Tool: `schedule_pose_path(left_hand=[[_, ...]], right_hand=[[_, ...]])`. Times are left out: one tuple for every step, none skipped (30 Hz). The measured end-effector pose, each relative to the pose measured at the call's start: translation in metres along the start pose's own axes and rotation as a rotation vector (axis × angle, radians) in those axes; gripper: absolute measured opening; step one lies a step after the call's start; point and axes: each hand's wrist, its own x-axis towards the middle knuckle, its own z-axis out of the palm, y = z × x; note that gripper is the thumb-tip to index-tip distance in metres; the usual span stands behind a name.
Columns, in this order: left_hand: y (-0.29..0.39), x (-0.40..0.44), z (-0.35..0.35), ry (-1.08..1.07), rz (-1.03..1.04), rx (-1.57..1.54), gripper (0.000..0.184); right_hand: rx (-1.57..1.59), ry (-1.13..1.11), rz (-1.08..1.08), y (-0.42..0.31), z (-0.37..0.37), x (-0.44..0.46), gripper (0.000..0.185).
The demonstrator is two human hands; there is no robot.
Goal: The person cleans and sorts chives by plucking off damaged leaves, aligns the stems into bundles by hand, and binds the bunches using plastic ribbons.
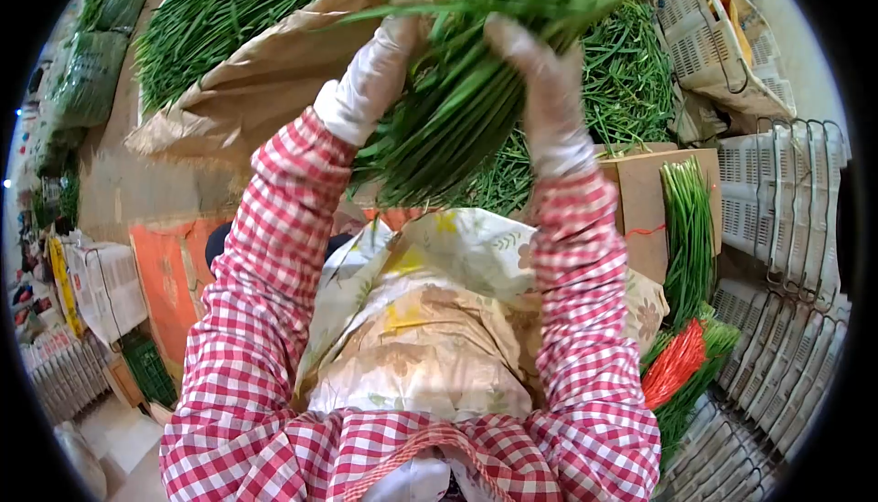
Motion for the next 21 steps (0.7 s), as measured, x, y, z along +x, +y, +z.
schedule_pose_path(left_hand=[[0.01, 0.003, 0.01, -0.087, -0.18, -0.415, 0.048], [0.012, -0.01, 0.015, -0.058, -0.177, -0.31, 0.049], [0.014, -0.022, 0.02, -0.03, -0.177, -0.205, 0.05], [0.025, -0.029, 0.039, 0.05, -0.181, -0.309, 0.05], [0.037, -0.036, 0.057, 0.131, -0.177, -0.411, 0.049], [0.016, -0.038, 0.051, 0.317, -0.211, -0.593, 0.049], [0.025, -0.048, 0.049, 0.256, -0.238, -0.724, 0.049], [0.035, -0.06, 0.047, 0.193, -0.269, -0.85, 0.05], [0.035, -0.064, 0.049, 0.286, -0.214, -0.829, 0.05], [0.026, -0.072, 0.042, 0.267, -0.181, -0.87, 0.053], [0.022, -0.076, 0.035, 0.296, -0.142, -0.76, 0.061], [0.022, -0.082, 0.031, 0.332, -0.108, -0.652, 0.07], [0.028, -0.086, 0.035, 0.357, -0.11, -0.733, 0.068], [0.032, -0.089, 0.036, 0.356, -0.094, -0.737, 0.068], [0.034, -0.092, 0.038, 0.344, -0.105, -0.748, 0.066], [0.036, -0.095, 0.041, 0.33, -0.121, -0.758, 0.064], [0.052, -0.1, 0.054, 0.367, -0.164, -0.782, 0.06], [0.047, -0.101, 0.055, 0.423, -0.168, -0.738, 0.059], [0.05, -0.103, 0.062, 0.459, -0.159, -0.766, 0.058], [0.054, -0.106, 0.069, 0.495, -0.149, -0.793, 0.057], [0.052, -0.108, 0.07, 0.498, -0.154, -0.872, 0.057]], right_hand=[[-0.073, -0.072, 0.051, -0.023, 0.006, 0.011, 0.058], [-0.149, -0.143, 0.101, -0.039, 0.012, 0.018, 0.069], [-0.161, -0.14, 0.001, -0.04, 0.026, 0.02, 0.031], [-0.168, -0.168, -0.131, -0.025, 0.03, 0.029, 0.047], [-0.189, -0.142, -0.216, -0.012, 0.042, 0.034, 0.07], [-0.212, -0.116, -0.304, -0.001, 0.053, 0.036, 0.094], [-0.235, -0.11, -0.212, 0.0, 0.064, 0.03, 0.109], [-0.153, -0.093, 0.029, -0.007, 0.063, 0.015, 0.11], [-0.035, -0.168, 0.153, -0.009, 0.054, 0.013, 0.106], [0.083, -0.247, 0.28, -0.008, 0.037, 0.012, 0.103], [-0.059, -0.213, 0.276, -0.012, 0.025, 0.008, 0.101], [-0.2, -0.176, 0.274, -0.016, 0.014, -0.001, 0.099], [-0.217, -0.191, 0.404, -0.021, 0.004, -0.013, 0.095], [-0.232, -0.26, 0.559, -0.021, 0.0, -0.023, 0.088], [-0.4, -0.408, 0.527, -0.028, 0.01, -0.042, 0.084], [-0.642, -0.349, 0.631, -0.013, 0.01, -0.062, 0.092], [-0.704, -0.389, 0.622, -0.036, 0.031, -0.085, 0.104], [-0.627, -0.458, 0.553, -0.042, 0.042, -0.102, 0.115], [-1.023, -0.441, 0.37, -0.027, 0.042, -0.12, 0.119], [-1.405, -0.409, 0.16, -0.012, 0.041, -0.136, 0.123], [-1.573, -0.381, 0.234, -0.014, 0.052, -0.147, 0.131]])
